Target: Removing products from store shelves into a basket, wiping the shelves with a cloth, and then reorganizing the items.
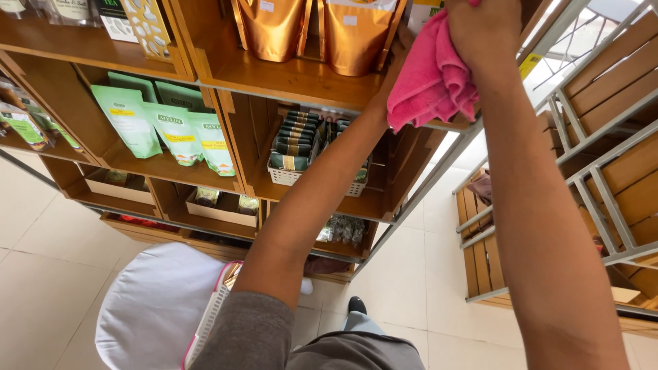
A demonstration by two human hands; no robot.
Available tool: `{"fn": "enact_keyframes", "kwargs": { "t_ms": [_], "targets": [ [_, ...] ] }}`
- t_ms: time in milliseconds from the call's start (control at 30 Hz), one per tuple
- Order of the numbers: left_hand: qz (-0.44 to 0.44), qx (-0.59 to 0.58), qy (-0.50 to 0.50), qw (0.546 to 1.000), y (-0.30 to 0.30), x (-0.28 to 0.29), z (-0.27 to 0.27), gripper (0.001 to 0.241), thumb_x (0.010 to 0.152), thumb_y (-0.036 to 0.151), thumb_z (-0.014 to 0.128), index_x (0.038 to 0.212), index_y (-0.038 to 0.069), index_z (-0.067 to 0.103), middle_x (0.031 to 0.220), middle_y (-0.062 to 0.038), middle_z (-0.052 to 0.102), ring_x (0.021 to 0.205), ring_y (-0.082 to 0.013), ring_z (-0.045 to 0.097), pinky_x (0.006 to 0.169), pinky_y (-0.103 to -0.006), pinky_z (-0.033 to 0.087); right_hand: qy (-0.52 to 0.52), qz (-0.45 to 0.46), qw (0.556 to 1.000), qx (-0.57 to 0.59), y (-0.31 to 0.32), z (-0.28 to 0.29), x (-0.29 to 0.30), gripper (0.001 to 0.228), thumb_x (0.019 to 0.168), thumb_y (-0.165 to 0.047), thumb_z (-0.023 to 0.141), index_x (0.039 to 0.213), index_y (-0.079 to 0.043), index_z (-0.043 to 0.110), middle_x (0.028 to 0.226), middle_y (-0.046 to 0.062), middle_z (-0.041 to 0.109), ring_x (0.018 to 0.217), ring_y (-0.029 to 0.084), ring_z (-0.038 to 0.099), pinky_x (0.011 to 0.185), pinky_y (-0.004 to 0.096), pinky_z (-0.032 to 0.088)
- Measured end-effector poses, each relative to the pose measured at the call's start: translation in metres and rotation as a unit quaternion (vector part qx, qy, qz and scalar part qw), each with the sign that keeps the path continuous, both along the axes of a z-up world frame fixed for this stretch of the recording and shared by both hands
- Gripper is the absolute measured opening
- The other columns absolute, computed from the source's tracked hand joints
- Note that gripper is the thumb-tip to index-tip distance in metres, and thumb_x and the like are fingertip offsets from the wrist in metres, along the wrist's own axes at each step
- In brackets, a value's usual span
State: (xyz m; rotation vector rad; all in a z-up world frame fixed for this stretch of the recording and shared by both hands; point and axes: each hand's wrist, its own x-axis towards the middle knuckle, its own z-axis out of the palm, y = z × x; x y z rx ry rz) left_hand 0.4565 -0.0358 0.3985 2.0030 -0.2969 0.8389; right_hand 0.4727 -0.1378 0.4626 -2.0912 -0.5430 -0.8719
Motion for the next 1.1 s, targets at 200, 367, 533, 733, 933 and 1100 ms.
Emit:
{"fn": "enact_keyframes", "kwargs": {
  "t_ms": [200, 367, 533, 733, 933, 1100],
  "targets": [
    [0.017, 0.011, 0.015, 1.000, -0.003, 0.002, -0.027, 0.118, 0.088, 0.049, 0.070, 0.150, -0.013, -0.009, 0.149, -0.047, 0.018, 0.138, -0.0597, 0.030, 0.110, -0.0602, 0.033, -0.142, 0.065, 0.985, -0.069, -0.014, 0.000, -0.054, 0.023, 0.106, -0.017, 0.067, 0.108, 0.006, 0.067, 0.093, 0.019, 0.072, 0.083, 0.031, 0.071, 0.071, 0.043, 0.053],
    [0.036, 0.027, 0.005, 0.999, 0.000, 0.040, -0.046, 0.121, 0.088, 0.051, 0.069, 0.152, -0.013, -0.012, 0.153, -0.049, 0.012, 0.142, -0.0625, 0.026, 0.113, -0.0625, 0.030, -0.108, 0.141, 0.983, -0.044, -0.034, -0.013, -0.086, 0.021, 0.108, -0.006, 0.063, 0.127, 0.003, 0.059, 0.114, 0.015, 0.071, 0.105, 0.025, 0.071, 0.092, 0.037, 0.055],
    [0.042, 0.029, 0.070, 0.996, -0.005, 0.064, -0.057, 0.113, 0.090, 0.044, 0.066, 0.153, -0.011, -0.009, 0.156, -0.049, 0.008, 0.142, -0.0623, 0.027, 0.115, -0.0640, 0.029, -0.065, 0.199, 0.978, -0.018, -0.035, -0.015, -0.126, 0.029, 0.112, 0.003, 0.061, 0.141, 0.002, 0.055, 0.131, 0.013, 0.067, 0.124, 0.021, 0.066, 0.108, 0.031, 0.054],
    [0.046, 0.035, 0.032, 0.998, -0.007, 0.058, -0.064, 0.098, 0.089, 0.018, 0.061, 0.154, -0.013, -0.005, 0.154, -0.051, 0.007, 0.140, -0.0655, 0.027, 0.113, -0.0626, 0.033, 0.023, 0.174, 0.984, 0.024, -0.028, -0.010, -0.163, 0.033, 0.106, -0.005, 0.061, 0.138, -0.001, 0.056, 0.126, 0.010, 0.068, 0.113, 0.014, 0.065, 0.100, 0.027, 0.053],
    [0.033, 0.104, -0.121, 0.987, 0.055, -0.123, -0.063, 0.067, 0.098, 0.008, 0.057, 0.161, 0.011, 0.033, 0.159, -0.022, 0.051, 0.121, -0.0406, 0.067, 0.095, -0.0448, 0.059, 0.095, 0.245, 0.965, 0.005, -0.032, -0.059, -0.193, 0.038, 0.103, -0.003, 0.063, 0.140, 0.000, 0.057, 0.137, 0.013, 0.067, 0.122, 0.015, 0.065, 0.109, 0.028, 0.052],
    [-0.005, 0.019, -0.005, 1.000, 0.132, -0.237, -0.210, 0.031, 0.106, 0.011, 0.060, 0.137, 0.012, 0.057, 0.126, -0.013, 0.068, 0.108, -0.0313, 0.072, 0.088, -0.0383, 0.060, 0.414, 0.378, 0.828, 0.001, 0.020, -0.203, -0.164, 0.048, 0.091, -0.006, 0.072, 0.137, -0.004, 0.060, 0.134, 0.008, 0.068, 0.120, 0.017, 0.064, 0.106, 0.032, 0.053]
  ]
}}
